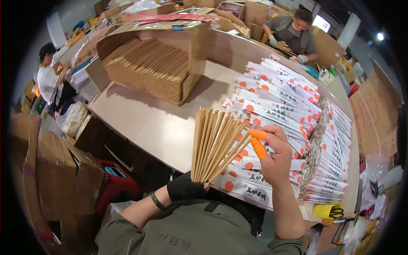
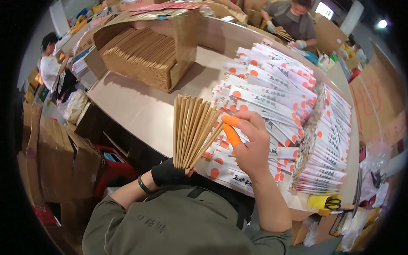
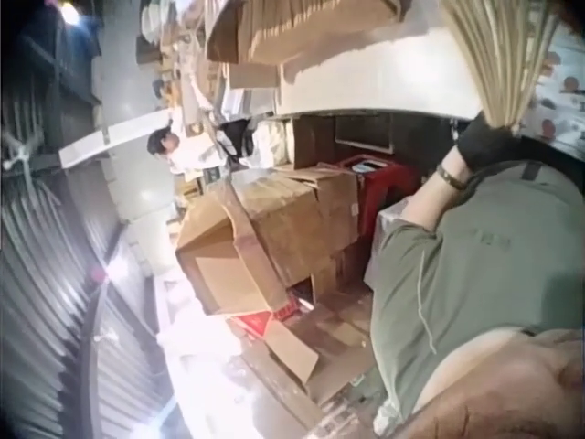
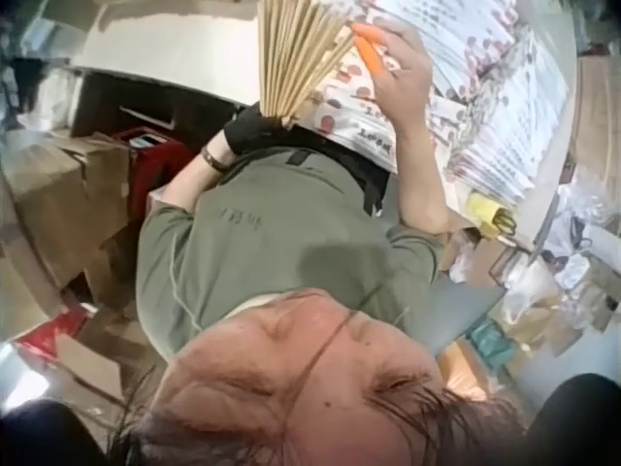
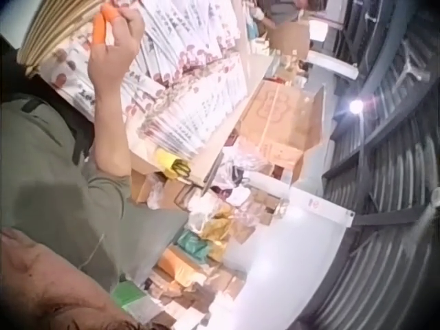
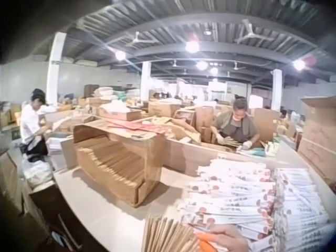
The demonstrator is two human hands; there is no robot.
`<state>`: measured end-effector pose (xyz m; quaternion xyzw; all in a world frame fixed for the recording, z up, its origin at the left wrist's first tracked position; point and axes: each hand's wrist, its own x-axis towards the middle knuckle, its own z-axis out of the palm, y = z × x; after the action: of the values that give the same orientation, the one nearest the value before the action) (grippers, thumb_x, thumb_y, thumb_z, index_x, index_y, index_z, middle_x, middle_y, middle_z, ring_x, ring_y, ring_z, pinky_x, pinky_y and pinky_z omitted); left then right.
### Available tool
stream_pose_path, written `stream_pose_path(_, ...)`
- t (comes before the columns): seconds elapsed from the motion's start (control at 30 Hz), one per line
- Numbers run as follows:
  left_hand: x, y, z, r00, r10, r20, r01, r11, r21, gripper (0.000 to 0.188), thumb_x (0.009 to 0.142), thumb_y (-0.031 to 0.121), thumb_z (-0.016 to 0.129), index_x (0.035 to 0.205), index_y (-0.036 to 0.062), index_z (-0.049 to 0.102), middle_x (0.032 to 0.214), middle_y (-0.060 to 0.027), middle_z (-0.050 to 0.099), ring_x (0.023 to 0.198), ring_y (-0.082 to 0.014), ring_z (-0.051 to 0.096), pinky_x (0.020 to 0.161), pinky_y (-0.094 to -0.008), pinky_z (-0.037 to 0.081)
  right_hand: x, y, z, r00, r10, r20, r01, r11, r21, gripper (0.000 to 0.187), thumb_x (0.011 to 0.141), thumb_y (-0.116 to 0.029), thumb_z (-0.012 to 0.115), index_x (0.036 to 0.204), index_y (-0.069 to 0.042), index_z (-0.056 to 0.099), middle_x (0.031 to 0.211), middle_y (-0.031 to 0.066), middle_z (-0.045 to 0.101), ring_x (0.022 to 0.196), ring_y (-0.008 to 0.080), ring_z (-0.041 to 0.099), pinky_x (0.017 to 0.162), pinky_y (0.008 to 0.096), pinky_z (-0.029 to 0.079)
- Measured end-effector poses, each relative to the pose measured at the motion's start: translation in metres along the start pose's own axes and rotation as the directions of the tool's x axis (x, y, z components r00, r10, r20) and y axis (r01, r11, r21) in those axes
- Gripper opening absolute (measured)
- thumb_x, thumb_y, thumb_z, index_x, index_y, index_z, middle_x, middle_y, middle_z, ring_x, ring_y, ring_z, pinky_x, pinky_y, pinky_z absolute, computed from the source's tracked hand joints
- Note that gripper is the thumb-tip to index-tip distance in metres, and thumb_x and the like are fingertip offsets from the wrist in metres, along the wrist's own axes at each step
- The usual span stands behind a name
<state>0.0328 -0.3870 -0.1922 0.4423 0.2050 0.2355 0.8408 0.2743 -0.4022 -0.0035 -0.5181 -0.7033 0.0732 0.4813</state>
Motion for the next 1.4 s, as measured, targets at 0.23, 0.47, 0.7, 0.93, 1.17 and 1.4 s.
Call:
stream_pose_path(0.23,-0.055,0.023,-0.023,0.948,0.084,-0.308,-0.132,0.982,-0.138,0.021,0.085,0.012,0.069,0.103,0.0028,0.062,0.091,-0.0036,0.063,0.081,-0.0093,0.058,0.069,-0.0237,0.049,0.010,-0.037,0.033,0.927,0.271,0.261,-0.376,0.664,0.646,0.010,0.094,-0.004,0.054,0.101,0.002,0.056,0.094,0.0132,0.067,0.067,0.0128,0.063,0.056,0.0229,0.050)
stream_pose_path(0.47,-0.199,0.014,-0.122,0.082,0.410,-0.908,-0.090,0.911,0.403,0.019,0.082,0.019,0.073,0.092,0.0040,0.066,0.083,-0.0015,0.065,0.075,-0.0085,0.061,0.066,-0.0250,0.048,-0.009,-0.063,0.162,0.782,0.112,0.613,-0.521,0.656,0.546,0.011,0.094,-0.003,0.056,0.103,0.003,0.057,0.095,0.0152,0.067,0.080,0.0192,0.069,0.071,0.0279,0.057)
stream_pose_path(0.7,-0.219,0.023,-0.093,0.047,0.344,-0.938,-0.262,0.910,0.320,0.015,0.086,0.014,0.068,0.096,0.0045,0.063,0.083,-0.0004,0.062,0.074,-0.0098,0.060,0.065,-0.0249,0.048,-0.048,-0.060,0.353,0.726,-0.033,0.687,-0.376,0.817,0.437,0.050,0.089,-0.010,0.064,0.134,0.000,0.044,0.130,0.0185,0.051,0.111,0.0255,0.059,0.088,0.0348,0.050)
stream_pose_path(0.93,-0.140,0.017,-0.059,0.355,0.283,-0.891,-0.143,0.958,0.248,0.011,0.089,0.016,0.064,0.093,0.0070,0.058,0.085,0.0000,0.058,0.075,-0.0085,0.054,0.063,-0.0238,0.043,-0.087,-0.013,0.205,0.701,-0.243,0.671,0.210,0.969,0.131,0.026,0.081,-0.015,0.071,0.105,-0.006,0.065,0.099,0.0100,0.062,0.084,0.0292,0.061,0.075,0.0384,0.052)
stream_pose_path(1.17,-0.034,0.032,-0.021,0.713,0.318,-0.625,-0.078,0.922,0.380,0.021,0.083,0.021,0.071,0.088,0.0022,0.062,0.074,-0.0013,0.060,0.069,-0.0107,0.058,0.062,-0.0269,0.046,-0.125,0.017,0.026,0.899,0.202,0.388,-0.063,0.937,-0.343,0.034,0.073,-0.010,0.077,0.105,-0.005,0.065,0.094,0.0117,0.061,0.083,0.0284,0.060,0.070,0.0368,0.049)
stream_pose_path(1.4,0.021,0.038,0.019,0.850,0.196,-0.488,0.036,0.904,0.426,0.026,0.082,0.023,0.072,0.091,-0.0005,0.064,0.073,-0.0033,0.062,0.065,-0.0111,0.060,0.058,-0.0275,0.050,-0.167,0.044,0.032,0.907,0.002,0.421,0.186,0.895,-0.406,0.025,0.074,-0.003,0.069,0.097,0.001,0.063,0.091,0.0105,0.058,0.080,0.0268,0.058,0.066,0.0369,0.048)
